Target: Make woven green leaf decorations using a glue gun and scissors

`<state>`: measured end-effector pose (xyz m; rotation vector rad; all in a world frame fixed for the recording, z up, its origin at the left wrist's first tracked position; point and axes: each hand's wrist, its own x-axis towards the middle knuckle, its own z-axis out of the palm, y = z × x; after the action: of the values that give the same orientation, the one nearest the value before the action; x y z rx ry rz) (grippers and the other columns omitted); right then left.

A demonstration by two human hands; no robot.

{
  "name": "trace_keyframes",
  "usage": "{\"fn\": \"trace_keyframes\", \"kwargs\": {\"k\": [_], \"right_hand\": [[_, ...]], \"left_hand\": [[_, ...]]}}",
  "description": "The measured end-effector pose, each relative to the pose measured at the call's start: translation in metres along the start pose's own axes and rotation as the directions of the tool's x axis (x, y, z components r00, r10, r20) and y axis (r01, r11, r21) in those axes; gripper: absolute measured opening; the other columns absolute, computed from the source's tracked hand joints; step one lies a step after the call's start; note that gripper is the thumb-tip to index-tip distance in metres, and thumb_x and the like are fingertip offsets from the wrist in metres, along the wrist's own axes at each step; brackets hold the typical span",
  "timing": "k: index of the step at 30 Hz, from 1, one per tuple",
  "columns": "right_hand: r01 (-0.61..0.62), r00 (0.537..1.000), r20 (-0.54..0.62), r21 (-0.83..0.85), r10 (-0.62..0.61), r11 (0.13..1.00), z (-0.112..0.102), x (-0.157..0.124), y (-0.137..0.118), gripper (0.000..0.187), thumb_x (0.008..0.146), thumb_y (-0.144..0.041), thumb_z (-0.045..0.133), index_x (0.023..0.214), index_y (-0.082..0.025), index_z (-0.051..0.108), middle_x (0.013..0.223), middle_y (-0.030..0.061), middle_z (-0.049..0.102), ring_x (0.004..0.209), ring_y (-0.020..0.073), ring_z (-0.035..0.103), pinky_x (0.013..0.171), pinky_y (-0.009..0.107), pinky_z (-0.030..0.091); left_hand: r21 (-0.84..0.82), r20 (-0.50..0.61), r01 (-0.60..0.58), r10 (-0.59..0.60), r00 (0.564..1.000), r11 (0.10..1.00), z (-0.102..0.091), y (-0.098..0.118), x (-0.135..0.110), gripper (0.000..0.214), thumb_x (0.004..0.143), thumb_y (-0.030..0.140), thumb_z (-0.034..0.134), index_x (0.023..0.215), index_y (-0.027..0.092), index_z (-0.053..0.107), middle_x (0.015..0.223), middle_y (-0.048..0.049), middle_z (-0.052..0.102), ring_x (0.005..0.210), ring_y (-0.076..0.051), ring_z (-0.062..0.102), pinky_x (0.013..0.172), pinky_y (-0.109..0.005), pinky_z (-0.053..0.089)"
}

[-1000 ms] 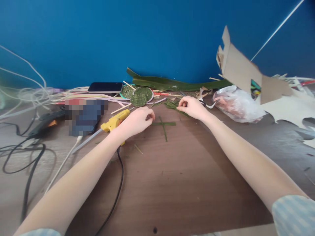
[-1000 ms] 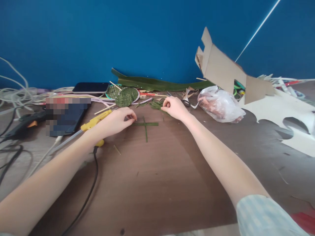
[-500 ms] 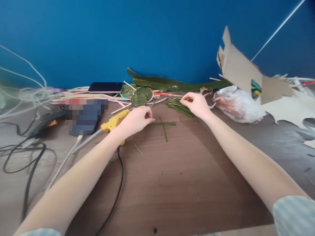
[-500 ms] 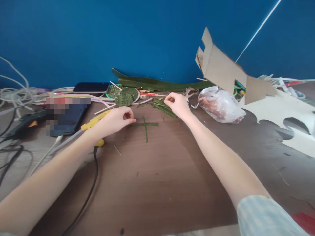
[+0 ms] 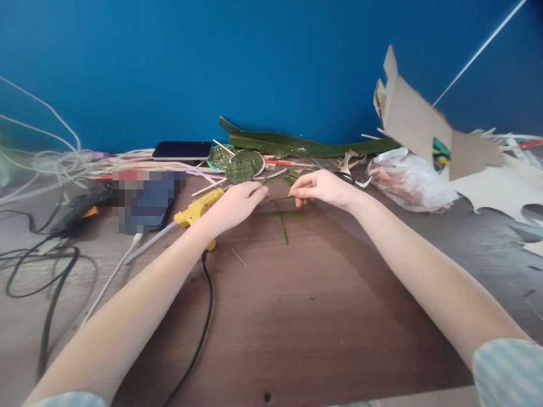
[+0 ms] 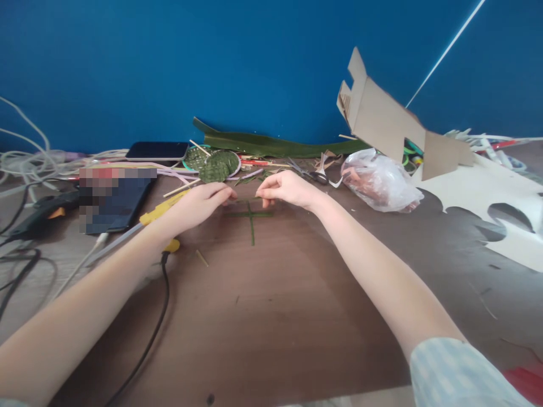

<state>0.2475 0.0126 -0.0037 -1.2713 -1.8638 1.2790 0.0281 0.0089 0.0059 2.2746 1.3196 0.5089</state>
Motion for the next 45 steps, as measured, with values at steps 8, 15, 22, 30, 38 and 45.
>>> {"fn": "trace_keyframes", "kwargs": {"k": [8,15,22,30,38,45], "right_hand": [[0.026,0.992,0.123,-0.011,-0.025,1.000,0.005,0.000,-0.003,0.027,0.068,-0.039,0.066,0.080,-0.015,0.063,0.068,0.0023,0.067,0.060,0.0101,0.054,0.061,0.026,0.041],[-0.026,0.979,0.196,-0.119,0.049,0.993,-0.006,-0.002,0.000,0.025,0.072,-0.039,0.062,0.074,-0.014,0.063,0.052,-0.0016,0.060,0.049,0.0073,0.045,0.052,0.023,0.034],[-0.038,0.966,0.253,-0.067,0.054,0.997,-0.022,-0.003,0.011,0.024,0.073,-0.039,0.064,0.072,-0.015,0.063,0.044,-0.0058,0.049,0.043,0.0049,0.039,0.046,0.022,0.025],[-0.121,0.842,0.513,-0.129,0.170,0.984,-0.028,-0.006,0.009,0.025,0.071,-0.037,0.065,0.070,-0.012,0.065,0.042,-0.0050,0.051,0.038,0.0031,0.035,0.041,0.021,0.021],[-0.217,0.741,0.601,-0.209,0.300,0.954,-0.024,-0.006,0.005,0.028,0.069,-0.040,0.067,0.072,-0.012,0.065,0.044,-0.0035,0.056,0.034,0.0028,0.037,0.038,0.020,0.021],[-0.253,0.668,0.650,-0.261,0.364,0.931,-0.018,-0.006,0.003,0.029,0.069,-0.041,0.067,0.074,-0.012,0.065,0.045,-0.0034,0.058,0.035,0.0028,0.040,0.038,0.019,0.020]], "left_hand": [[-0.077,0.250,-0.013,0.032,0.968,0.997,-0.007,0.005,0.000,0.024,0.079,0.036,0.046,0.073,0.018,0.060,0.072,0.0019,0.065,0.069,-0.013,0.057,0.066,-0.024,0.040],[0.019,0.316,-0.016,0.009,0.949,1.000,-0.018,-0.002,0.001,0.025,0.078,0.037,0.046,0.071,0.020,0.062,0.074,0.0025,0.066,0.069,-0.014,0.057,0.067,-0.024,0.039],[0.060,0.131,-0.005,-0.003,0.991,0.998,-0.016,-0.001,0.000,0.039,0.085,0.046,0.033,0.081,0.020,0.061,0.084,-0.0012,0.066,0.078,-0.017,0.057,0.072,-0.027,0.041],[0.111,0.072,-0.250,0.244,0.967,0.962,0.007,0.006,-0.006,0.020,0.080,0.020,0.044,0.085,0.018,0.063,0.085,-0.0017,0.064,0.077,-0.014,0.056,0.075,-0.027,0.042],[0.057,0.274,-0.325,0.298,0.915,0.944,0.017,0.014,-0.009,0.013,0.077,0.017,0.049,0.078,0.018,0.062,0.084,-0.0015,0.057,0.071,-0.012,0.053,0.067,-0.024,0.040],[0.118,0.337,-0.377,0.320,0.885,0.919,0.020,0.023,-0.011,0.009,0.073,0.024,0.062,0.079,0.018,0.063,0.083,-0.0024,0.060,0.083,-0.017,0.053,0.074,-0.028,0.039]]}}
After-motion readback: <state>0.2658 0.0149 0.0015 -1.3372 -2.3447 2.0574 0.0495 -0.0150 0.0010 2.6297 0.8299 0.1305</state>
